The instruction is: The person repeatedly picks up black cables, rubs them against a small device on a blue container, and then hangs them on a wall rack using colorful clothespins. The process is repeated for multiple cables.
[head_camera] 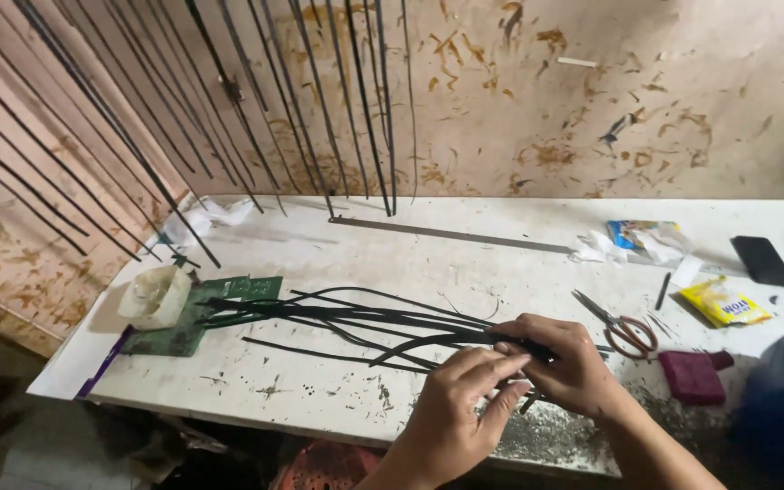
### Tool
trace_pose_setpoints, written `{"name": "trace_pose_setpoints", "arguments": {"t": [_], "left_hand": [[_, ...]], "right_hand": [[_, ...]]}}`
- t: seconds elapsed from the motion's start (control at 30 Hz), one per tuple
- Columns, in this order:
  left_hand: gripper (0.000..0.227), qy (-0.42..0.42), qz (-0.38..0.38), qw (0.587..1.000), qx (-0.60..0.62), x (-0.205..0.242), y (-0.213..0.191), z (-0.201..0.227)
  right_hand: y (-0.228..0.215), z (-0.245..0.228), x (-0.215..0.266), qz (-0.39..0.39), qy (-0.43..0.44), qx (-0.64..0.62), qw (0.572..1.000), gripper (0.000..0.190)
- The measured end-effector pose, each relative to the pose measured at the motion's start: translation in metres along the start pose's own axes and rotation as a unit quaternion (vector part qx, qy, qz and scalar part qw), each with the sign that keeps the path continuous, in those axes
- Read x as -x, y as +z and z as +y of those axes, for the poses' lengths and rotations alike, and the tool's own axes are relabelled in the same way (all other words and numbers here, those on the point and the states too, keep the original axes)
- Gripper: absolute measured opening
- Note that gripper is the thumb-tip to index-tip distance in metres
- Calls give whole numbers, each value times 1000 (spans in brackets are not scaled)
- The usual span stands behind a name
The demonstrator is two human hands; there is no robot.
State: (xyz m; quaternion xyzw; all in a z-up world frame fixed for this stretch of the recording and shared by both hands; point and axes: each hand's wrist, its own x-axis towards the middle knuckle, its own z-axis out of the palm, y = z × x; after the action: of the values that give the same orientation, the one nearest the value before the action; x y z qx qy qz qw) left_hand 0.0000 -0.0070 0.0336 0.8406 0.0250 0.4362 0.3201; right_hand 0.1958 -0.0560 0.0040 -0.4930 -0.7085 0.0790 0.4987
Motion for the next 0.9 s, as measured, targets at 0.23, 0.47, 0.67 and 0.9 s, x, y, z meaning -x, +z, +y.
{"name": "trace_pose_setpoints", "arguments": {"t": [0.23,0.47,0.67,0.9], "left_hand": [[30,55,97,977,-180,-22,20,7],[29,68,-19,996,-51,-57,62,30],[20,85,-62,994,1,-86,123,40],[19,54,-123,990,30,-122,201,57]], "right_hand": [[-38,-43,11,41,-10,-1,999,24],[-96,-39,57,99,22,14,995,22],[-171,-23,116,127,82,59,987,19],[-250,-18,180,143,176,48,973,17]]}}
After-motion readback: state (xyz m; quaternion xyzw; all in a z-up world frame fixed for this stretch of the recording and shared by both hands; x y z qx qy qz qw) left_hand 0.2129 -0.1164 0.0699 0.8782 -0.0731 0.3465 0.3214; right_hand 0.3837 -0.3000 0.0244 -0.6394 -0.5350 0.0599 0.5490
